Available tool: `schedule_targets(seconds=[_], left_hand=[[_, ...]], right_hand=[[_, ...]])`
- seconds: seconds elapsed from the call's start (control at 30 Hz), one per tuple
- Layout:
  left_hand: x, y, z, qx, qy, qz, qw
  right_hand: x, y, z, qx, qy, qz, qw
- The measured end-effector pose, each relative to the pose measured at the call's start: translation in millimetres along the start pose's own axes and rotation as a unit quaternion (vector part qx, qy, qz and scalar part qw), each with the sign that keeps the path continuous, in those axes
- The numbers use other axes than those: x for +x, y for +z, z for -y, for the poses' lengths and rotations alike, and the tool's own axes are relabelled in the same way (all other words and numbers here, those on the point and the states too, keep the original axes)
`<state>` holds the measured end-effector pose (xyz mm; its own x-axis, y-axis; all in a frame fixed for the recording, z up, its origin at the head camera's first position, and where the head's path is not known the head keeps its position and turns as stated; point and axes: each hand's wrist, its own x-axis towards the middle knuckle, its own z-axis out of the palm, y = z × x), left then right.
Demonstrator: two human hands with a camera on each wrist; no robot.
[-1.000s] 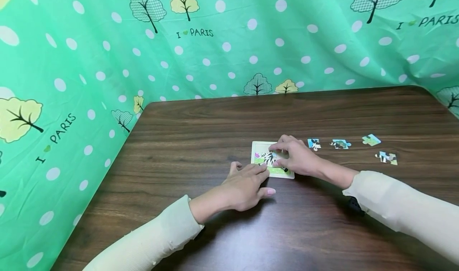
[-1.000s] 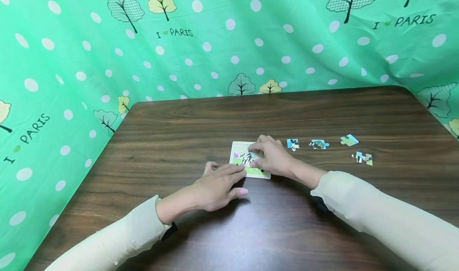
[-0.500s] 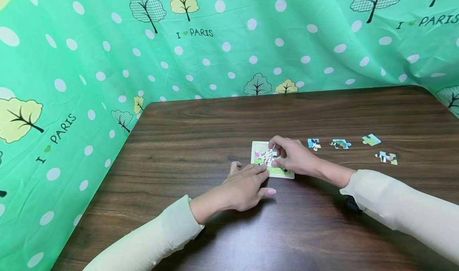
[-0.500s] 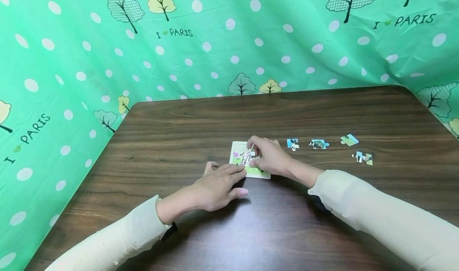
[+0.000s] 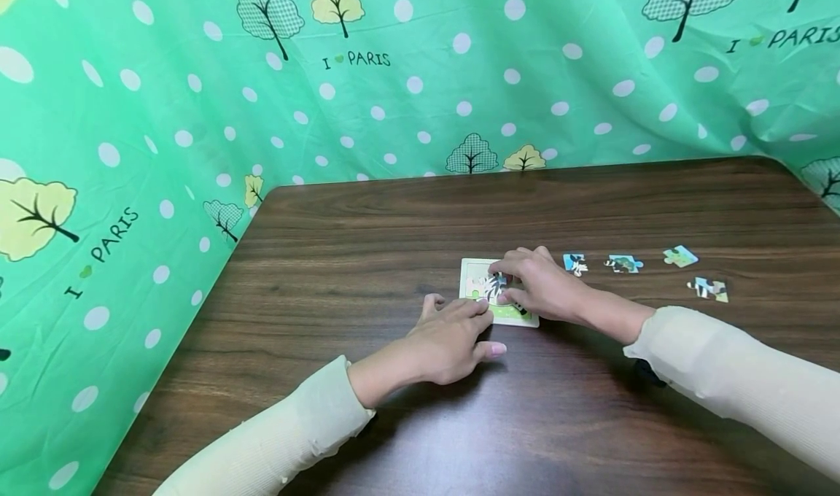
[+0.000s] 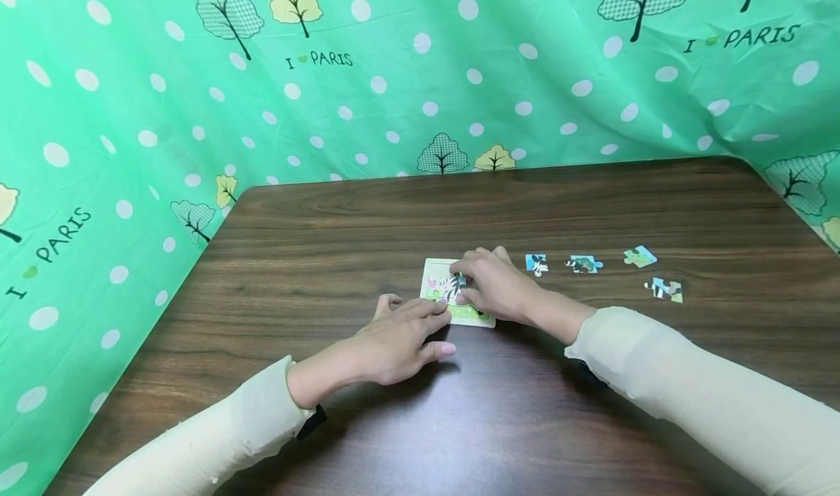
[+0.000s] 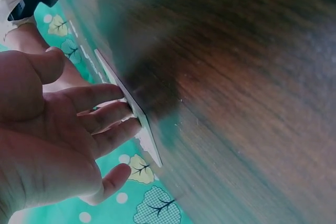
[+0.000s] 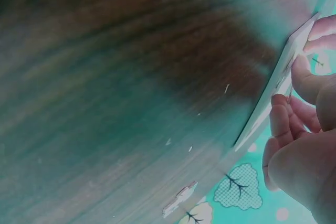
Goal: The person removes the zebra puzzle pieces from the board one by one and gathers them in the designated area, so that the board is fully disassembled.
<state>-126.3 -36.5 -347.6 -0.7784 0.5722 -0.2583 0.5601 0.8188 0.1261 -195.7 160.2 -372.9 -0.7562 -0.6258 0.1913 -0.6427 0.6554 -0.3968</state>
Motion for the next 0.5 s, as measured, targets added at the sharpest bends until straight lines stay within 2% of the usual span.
schedule_targets(seconds=[0.5], left_hand=[[4.6,-4.4,6.0,-0.043,0.029,-0.01,0.9986]], right_hand=[[1.3,-0.4,-1.3,-0.042,-0.026,-0.003,0.999]])
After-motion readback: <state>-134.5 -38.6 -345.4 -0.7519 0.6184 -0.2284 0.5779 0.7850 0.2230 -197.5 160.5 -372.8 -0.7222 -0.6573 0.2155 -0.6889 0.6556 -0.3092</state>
